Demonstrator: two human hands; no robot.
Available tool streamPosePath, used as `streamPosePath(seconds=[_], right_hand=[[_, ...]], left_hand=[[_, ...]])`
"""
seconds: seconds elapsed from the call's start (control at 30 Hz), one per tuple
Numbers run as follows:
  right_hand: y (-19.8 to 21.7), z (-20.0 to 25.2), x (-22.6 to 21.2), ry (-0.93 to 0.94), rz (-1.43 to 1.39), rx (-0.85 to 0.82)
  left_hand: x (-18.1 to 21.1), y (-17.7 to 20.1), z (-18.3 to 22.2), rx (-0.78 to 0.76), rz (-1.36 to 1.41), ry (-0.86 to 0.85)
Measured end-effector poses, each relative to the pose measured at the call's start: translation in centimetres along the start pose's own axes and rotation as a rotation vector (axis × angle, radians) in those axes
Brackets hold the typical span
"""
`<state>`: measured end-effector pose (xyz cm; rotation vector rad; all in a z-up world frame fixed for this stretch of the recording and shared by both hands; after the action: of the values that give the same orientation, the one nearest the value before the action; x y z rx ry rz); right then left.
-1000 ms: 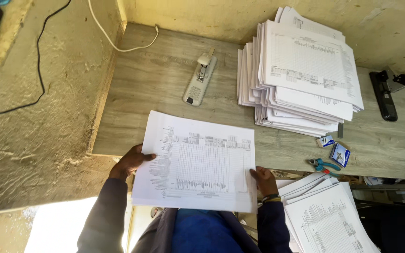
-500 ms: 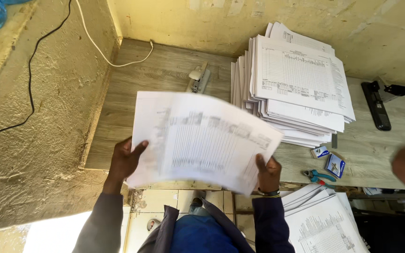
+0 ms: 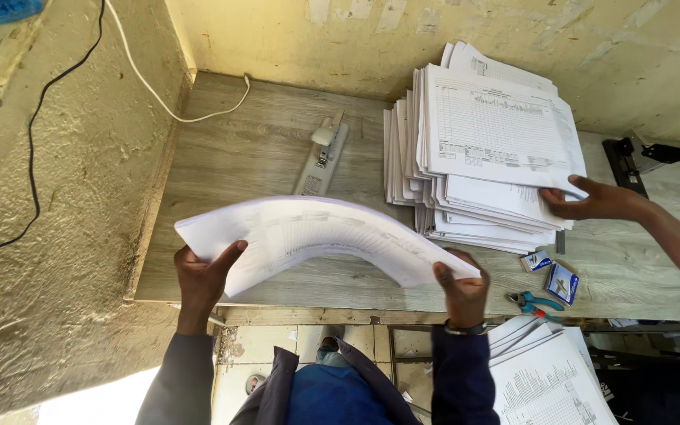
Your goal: The person organizes and stacks sheets of paper on a desk and uses a stapler to join the sheets together into booklets.
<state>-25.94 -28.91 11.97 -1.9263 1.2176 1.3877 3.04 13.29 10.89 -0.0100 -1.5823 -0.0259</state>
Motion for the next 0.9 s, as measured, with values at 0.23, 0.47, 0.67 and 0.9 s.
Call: streamPosePath(seconds=[0.23,0.47,0.67,0.9], right_hand=[[-3.4,-5.7,-18.7,0.049,0.69,-0.404],[-11.8,-0.6,-19.4,0.031,1.194,-0.741],[-7.7,5.8,-16.9,-0.094,0.677,-0.354],[-8.7,17.2,-1.7,-0.558,0.313,0.198]], left_hand=[[-1.3,0.0,-0.5,-0.02,-0.045,0.05],[-5.6,0.6,-1.1,0.09,-0.055,-0.033],[28.6,-2.5,2.6,-0.131,-0.037,-1.498],[31.0,-6.7,13.1,-0.194,-0.551,-1.661]])
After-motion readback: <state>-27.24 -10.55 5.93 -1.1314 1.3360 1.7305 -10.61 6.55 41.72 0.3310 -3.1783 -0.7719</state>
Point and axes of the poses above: each hand's wrist, its own z-axis away from the middle knuckle, its own y-axis out of the back of the hand, x = y × z, the point moved 5 cm from there along -z, towards the middle knuckle, and after that the axes turned 6 degrees about x, right-handed, at the moved point
